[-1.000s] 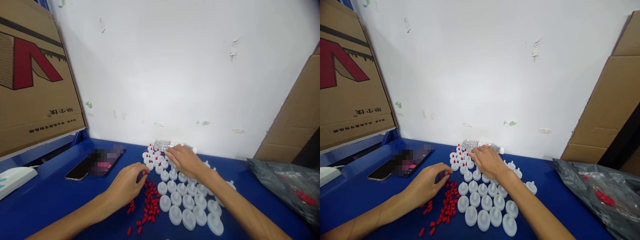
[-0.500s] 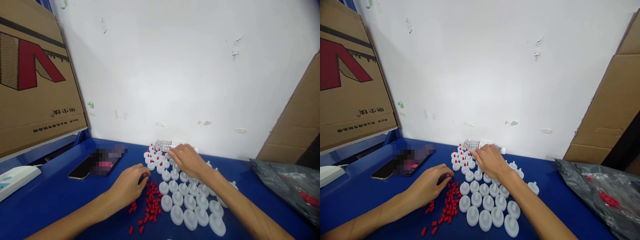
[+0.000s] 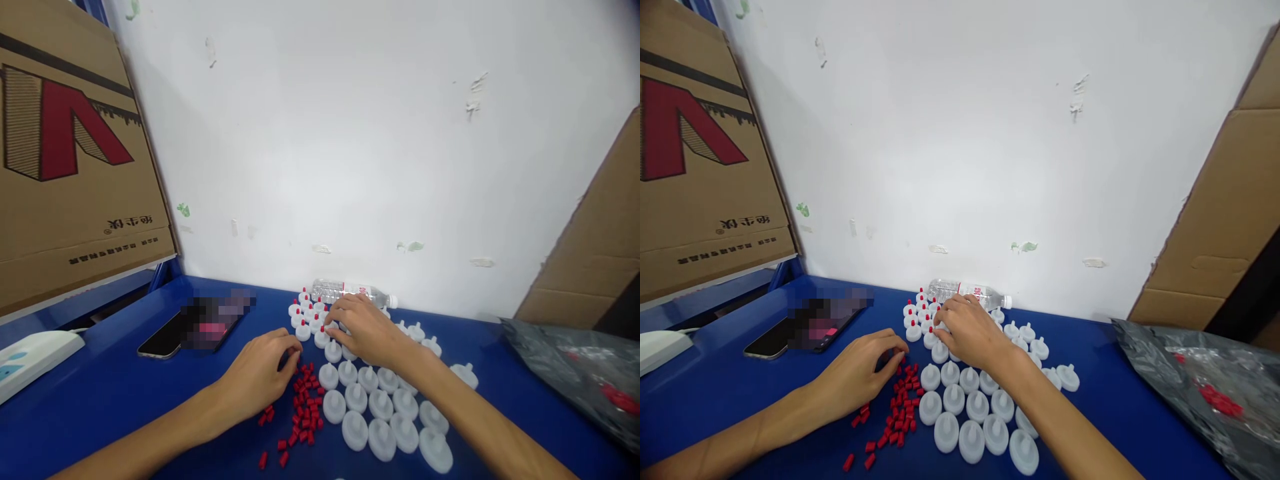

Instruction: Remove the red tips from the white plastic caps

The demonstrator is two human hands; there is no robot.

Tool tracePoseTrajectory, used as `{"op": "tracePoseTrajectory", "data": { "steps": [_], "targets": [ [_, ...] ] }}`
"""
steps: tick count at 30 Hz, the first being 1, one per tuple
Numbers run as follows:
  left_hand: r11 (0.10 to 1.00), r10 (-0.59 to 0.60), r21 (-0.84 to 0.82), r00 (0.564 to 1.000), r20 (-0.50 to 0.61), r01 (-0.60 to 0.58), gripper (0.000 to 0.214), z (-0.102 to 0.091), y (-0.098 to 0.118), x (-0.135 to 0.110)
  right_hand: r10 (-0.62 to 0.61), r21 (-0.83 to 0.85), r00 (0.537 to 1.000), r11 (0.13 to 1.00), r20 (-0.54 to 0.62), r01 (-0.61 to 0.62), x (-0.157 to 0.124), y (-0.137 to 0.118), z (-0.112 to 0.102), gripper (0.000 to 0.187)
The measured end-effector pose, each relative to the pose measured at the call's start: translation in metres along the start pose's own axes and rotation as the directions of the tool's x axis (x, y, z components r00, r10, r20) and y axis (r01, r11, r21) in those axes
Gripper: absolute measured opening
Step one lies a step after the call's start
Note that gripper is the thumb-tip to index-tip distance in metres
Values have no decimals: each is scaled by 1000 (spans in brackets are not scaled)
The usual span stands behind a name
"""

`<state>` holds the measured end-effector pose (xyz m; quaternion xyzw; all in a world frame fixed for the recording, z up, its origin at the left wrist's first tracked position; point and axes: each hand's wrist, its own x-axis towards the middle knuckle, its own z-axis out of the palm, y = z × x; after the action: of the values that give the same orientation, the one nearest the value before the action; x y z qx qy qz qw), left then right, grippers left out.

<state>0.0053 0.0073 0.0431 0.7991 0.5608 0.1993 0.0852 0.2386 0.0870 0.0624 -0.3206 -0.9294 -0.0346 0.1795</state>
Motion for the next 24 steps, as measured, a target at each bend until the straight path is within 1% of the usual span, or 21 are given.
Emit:
{"op": "tracePoseTrajectory", "data": {
  "steps": [6,13,19,24],
  "targets": [
    [1000,3,-3,1000,-18,-3,29,-1,0,0,-23,3,1000,1000,-4,23,2,-3,4,15],
    [999,17,-36,997,-77,-19,31,-2,-3,1,-57,14,998,998,1,57,4,-4,7,8],
    [994,47,-94,990,-134,-60,28,-4,2,-1,-90,2,996,996,-15,90,6,-11,-7,6],
    [983,64,-161,982,-175,-92,24,-3,4,-1,-131,-61,990,989,43,133,7,-33,-19,5]
  ]
}}
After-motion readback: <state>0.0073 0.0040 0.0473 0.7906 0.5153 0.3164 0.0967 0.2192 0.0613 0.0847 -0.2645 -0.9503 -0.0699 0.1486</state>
